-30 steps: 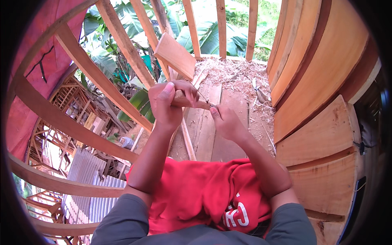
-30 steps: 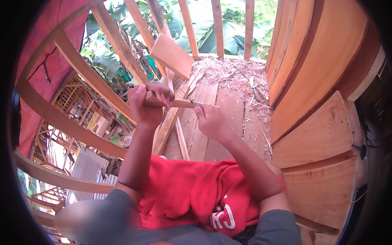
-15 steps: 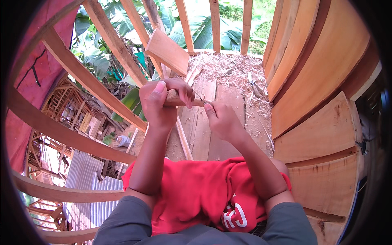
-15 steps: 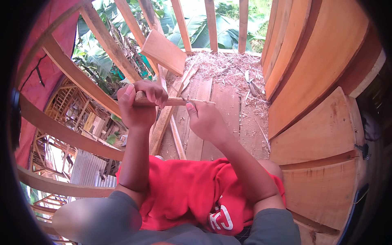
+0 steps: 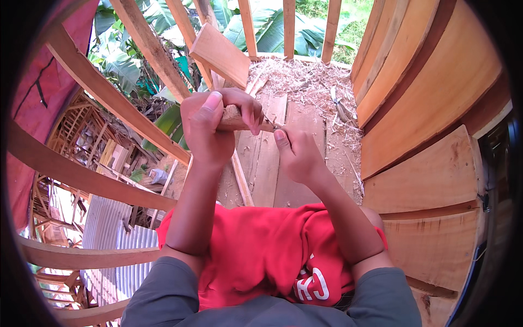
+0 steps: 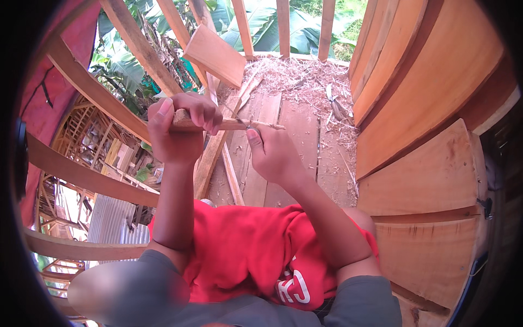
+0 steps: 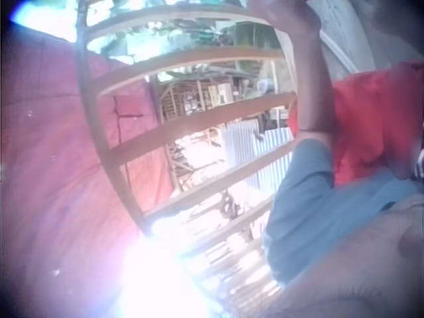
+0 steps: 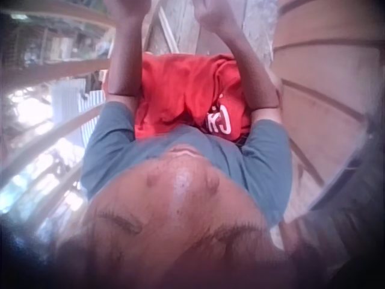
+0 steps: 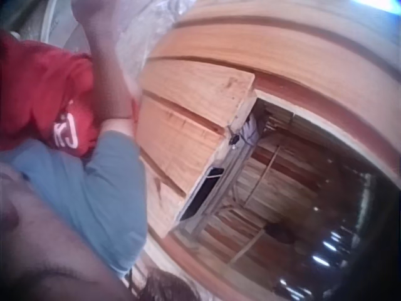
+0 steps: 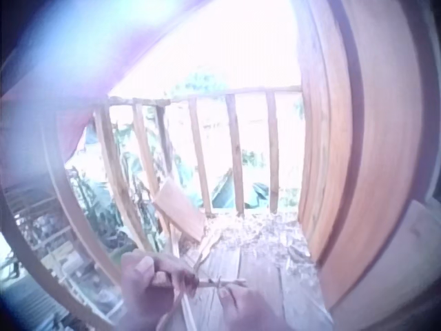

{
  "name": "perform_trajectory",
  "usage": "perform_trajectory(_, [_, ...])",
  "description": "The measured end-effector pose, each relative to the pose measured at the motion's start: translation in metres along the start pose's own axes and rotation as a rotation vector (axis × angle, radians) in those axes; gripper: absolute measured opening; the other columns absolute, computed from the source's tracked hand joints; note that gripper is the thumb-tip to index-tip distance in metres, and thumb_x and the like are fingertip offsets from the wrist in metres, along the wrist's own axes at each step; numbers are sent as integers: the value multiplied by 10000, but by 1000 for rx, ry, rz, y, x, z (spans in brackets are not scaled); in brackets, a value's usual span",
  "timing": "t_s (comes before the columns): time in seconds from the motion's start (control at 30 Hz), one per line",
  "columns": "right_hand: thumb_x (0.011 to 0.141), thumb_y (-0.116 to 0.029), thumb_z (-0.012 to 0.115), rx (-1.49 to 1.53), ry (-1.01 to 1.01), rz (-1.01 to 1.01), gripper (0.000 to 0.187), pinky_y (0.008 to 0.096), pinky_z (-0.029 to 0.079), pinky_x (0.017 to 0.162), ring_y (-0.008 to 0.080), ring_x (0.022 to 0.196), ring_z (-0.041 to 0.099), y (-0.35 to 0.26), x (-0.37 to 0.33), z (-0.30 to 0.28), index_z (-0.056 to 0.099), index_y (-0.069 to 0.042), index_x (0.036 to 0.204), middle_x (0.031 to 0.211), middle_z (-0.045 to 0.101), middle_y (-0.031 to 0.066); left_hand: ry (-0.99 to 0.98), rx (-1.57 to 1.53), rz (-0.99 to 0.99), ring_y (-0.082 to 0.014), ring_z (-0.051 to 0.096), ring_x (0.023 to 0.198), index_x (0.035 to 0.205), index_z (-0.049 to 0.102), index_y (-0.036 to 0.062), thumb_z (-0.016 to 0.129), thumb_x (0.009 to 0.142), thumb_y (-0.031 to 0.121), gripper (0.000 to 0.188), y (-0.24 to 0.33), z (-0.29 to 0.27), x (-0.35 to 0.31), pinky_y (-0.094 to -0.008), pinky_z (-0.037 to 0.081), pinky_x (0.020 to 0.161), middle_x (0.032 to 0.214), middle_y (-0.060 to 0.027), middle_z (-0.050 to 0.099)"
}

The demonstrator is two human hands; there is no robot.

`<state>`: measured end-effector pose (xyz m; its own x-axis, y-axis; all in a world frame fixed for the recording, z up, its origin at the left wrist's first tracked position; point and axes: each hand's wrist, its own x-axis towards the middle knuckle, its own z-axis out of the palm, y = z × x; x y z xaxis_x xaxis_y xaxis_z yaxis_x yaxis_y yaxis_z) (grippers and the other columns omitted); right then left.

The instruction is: The person is carving a small wooden stick using a knife. They hold the stick in their left hand and use the knife in their right hand to shave off thin layers of wood, creating a pointed tip. The person rotates the stick periodically to shape it evenly.

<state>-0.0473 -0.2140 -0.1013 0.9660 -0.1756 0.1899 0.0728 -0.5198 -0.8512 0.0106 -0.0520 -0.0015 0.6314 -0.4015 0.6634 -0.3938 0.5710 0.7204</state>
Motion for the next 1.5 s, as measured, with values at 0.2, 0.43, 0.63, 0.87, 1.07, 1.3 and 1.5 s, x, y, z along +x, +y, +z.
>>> perform_trajectory(0.2, [996, -249, 464, 7, 27, -11, 362, 501, 427, 592, 443, 635, 581, -3, 0, 1, 583, 36, 809, 639, 571, 234, -60, 59, -34, -241, 485, 598, 705, 519, -45, 314, 975, 301, 485, 4, 1, -2, -378, 441, 587, 663, -164, 501])
perform_trajectory(0.43, [996, -266, 472, -21, 24, -55, 362, 493, 439, 608, 427, 636, 588, 12, 0, 1, 593, 16, 804, 638, 573, 225, -94, 66, -37, -238, 477, 580, 700, 517, -45, 305, 971, 277, 472, 5, 3, 1, -371, 442, 581, 655, -164, 498])
perform_trajectory(0.63, [998, -273, 474, -41, 50, -50, 361, 501, 446, 618, 437, 659, 593, 13, -2, 4, 598, 7, 806, 663, 586, 231, -88, 60, -45, -244, 477, 576, 690, 509, -41, 290, 972, 265, 470, 5, 1, 1, -369, 444, 579, 649, -166, 498])
perform_trajectory(0.87, [1003, -312, 452, -198, 48, 108, 403, 521, 462, 652, 459, 726, 607, 17, 4, 6, 600, 9, 809, 699, 613, 234, -42, 54, -46, -247, 467, 548, 679, 506, -43, 287, 974, 264, 479, 5, 6, 3, -370, 444, 564, 604, -163, 486])
perform_trajectory(1.07, [1014, -316, 423, -114, -70, 98, 431, 522, 464, 701, 440, 763, 626, -3, -8, -2, 619, 17, 823, 745, 632, 245, -119, 98, -16, -240, 459, 568, 667, 503, -42, 273, 975, 255, 485, 8, -1, 2, -365, 441, 559, 627, -166, 489])
perform_trajectory(1.3, [1022, -336, 435, -12, -36, 162, 471, 467, 449, 645, 408, 687, 610, 7, 1, 11, 593, 30, 772, 688, 604, 232, -124, 42, -4, -236, 457, 605, 709, 501, -31, 261, 976, 278, 473, 5, -11, 1, -366, 433, 580, 662, -150, 479])
perform_trajectory(1.5, [1021, -314, 462, 14, 31, 211, 450, 471, 414, 596, 387, 615, 579, 62, 17, 28, 554, 28, 743, 621, 552, 221, 13, 21, -42, -219, 438, 699, 797, 498, -6, 263, 980, 314, 437, 3, -7, 1, -353, 401, 621, 745, -115, 454])
